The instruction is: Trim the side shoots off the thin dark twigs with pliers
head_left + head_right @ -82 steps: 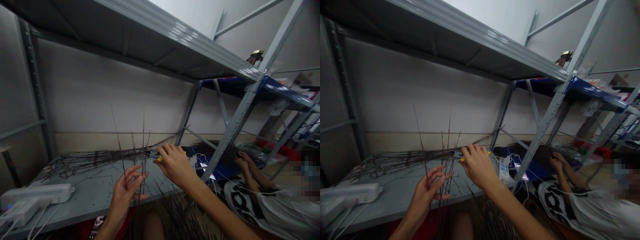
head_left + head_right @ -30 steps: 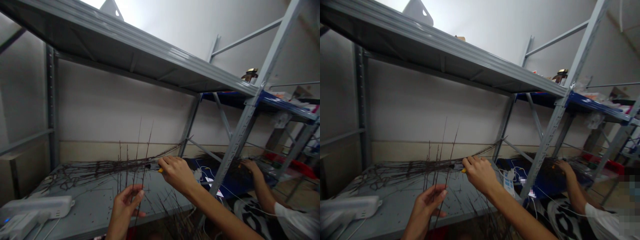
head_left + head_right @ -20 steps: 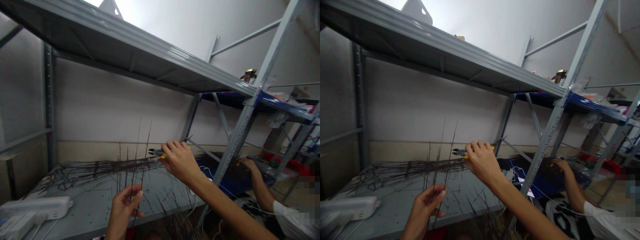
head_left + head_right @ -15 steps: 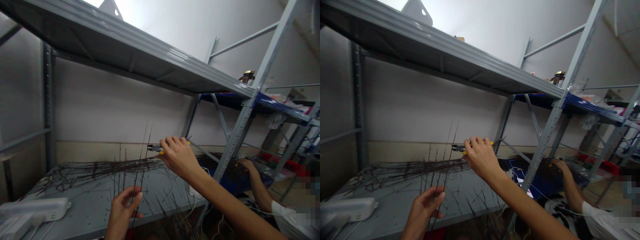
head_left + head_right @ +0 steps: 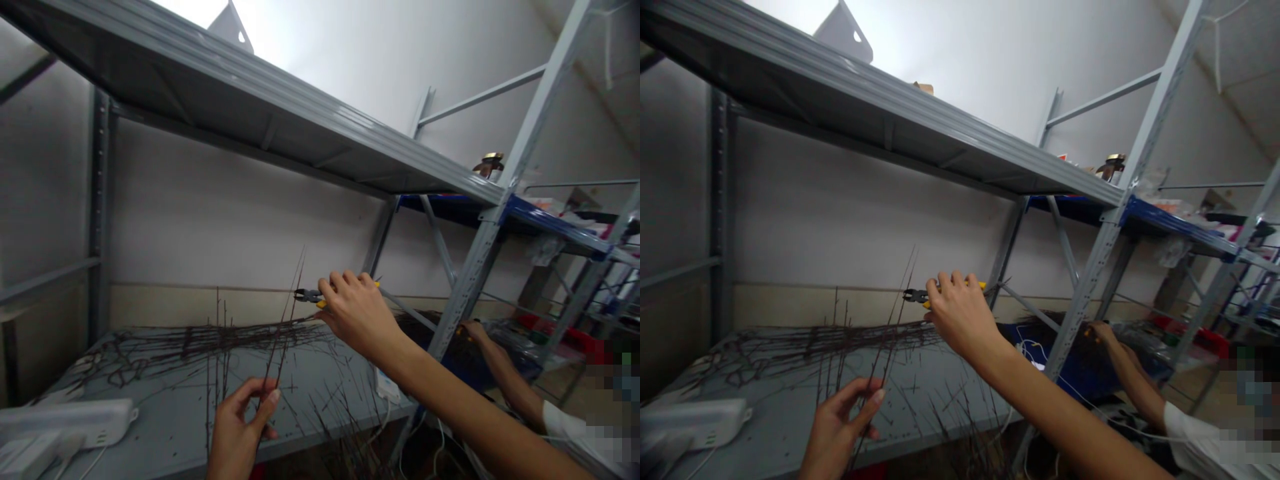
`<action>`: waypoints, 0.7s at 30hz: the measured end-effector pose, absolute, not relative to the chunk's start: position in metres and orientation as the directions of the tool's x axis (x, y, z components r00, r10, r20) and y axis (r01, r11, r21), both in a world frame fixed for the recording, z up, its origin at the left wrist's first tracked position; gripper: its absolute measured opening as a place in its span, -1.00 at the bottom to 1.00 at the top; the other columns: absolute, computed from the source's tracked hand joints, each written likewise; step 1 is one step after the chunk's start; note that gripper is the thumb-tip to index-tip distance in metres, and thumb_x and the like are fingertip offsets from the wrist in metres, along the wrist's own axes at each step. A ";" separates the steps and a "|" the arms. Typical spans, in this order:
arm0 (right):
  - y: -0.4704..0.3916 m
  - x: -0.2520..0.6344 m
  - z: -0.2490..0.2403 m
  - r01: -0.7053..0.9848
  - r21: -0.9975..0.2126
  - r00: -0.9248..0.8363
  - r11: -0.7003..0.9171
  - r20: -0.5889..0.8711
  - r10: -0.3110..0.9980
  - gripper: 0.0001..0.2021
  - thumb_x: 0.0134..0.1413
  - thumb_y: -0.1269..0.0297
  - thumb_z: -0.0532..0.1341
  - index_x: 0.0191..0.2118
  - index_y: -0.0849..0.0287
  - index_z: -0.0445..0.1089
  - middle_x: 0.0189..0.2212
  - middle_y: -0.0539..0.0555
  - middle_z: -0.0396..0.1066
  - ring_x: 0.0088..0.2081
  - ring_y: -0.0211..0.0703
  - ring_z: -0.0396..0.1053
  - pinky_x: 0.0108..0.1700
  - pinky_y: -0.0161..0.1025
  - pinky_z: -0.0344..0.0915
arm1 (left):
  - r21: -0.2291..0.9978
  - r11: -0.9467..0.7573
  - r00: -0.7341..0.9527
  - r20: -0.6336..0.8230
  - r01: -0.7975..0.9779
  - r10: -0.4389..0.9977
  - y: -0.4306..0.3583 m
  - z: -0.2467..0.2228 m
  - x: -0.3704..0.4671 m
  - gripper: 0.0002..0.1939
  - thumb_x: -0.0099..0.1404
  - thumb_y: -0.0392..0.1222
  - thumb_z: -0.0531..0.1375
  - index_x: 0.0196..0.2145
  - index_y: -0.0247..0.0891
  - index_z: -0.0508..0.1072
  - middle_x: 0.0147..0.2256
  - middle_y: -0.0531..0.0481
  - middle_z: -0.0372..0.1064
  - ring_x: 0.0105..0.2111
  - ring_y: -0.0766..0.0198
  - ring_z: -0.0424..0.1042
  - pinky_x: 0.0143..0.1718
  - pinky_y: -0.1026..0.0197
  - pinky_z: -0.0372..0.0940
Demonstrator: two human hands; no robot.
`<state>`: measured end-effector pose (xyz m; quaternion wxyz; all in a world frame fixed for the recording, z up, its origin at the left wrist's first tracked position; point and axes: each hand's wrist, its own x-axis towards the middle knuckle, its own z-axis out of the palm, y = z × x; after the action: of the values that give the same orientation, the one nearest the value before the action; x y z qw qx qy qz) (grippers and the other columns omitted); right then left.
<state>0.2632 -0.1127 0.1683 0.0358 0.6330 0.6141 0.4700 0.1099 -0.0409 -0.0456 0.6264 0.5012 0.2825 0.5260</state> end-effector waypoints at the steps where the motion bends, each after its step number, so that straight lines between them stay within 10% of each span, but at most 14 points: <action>1: -0.112 0.262 0.168 0.741 0.626 -0.195 -0.244 0.548 0.814 -0.65 0.09 0.08 0.41 -0.13 0.16 0.38 -0.23 0.17 0.45 -0.18 0.13 0.37 -0.20 -0.02 0.16 | 0.925 -0.077 0.271 0.188 -0.371 0.944 -0.040 -0.047 0.110 -0.52 -0.08 0.18 0.48 -0.37 -0.31 0.65 -0.30 -0.19 0.53 -0.26 -0.03 0.48 -0.67 0.26 0.41; 13: -0.115 0.264 0.172 0.738 0.641 -0.175 -0.212 0.484 0.857 -0.96 0.23 0.44 0.23 -0.23 0.18 0.39 -0.33 0.08 0.50 -0.35 -0.06 0.43 -0.42 -0.15 -0.04 | 0.891 -0.184 0.111 0.250 -0.415 0.962 -0.048 -0.047 0.103 -0.58 -0.02 0.14 0.46 -0.37 -0.28 0.65 -0.31 -0.07 0.52 -0.55 0.27 0.39 -0.70 0.30 0.34; 21: -0.119 0.270 0.179 0.793 0.577 -0.195 -0.198 0.547 0.814 -0.82 0.21 0.14 0.31 -0.22 0.13 0.38 -0.28 0.06 0.51 -0.27 -0.08 0.42 -0.37 -0.20 0.01 | 0.901 -0.175 0.177 0.262 -0.397 0.949 -0.035 -0.054 0.102 -0.55 -0.05 0.15 0.47 -0.34 -0.28 0.67 -0.25 -0.14 0.54 -0.51 0.20 0.45 -0.70 0.26 0.37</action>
<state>0.2700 -0.1193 0.1786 0.0120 0.6343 0.6333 0.4432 0.1019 -0.0352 -0.0540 0.5806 0.5016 0.2749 0.5794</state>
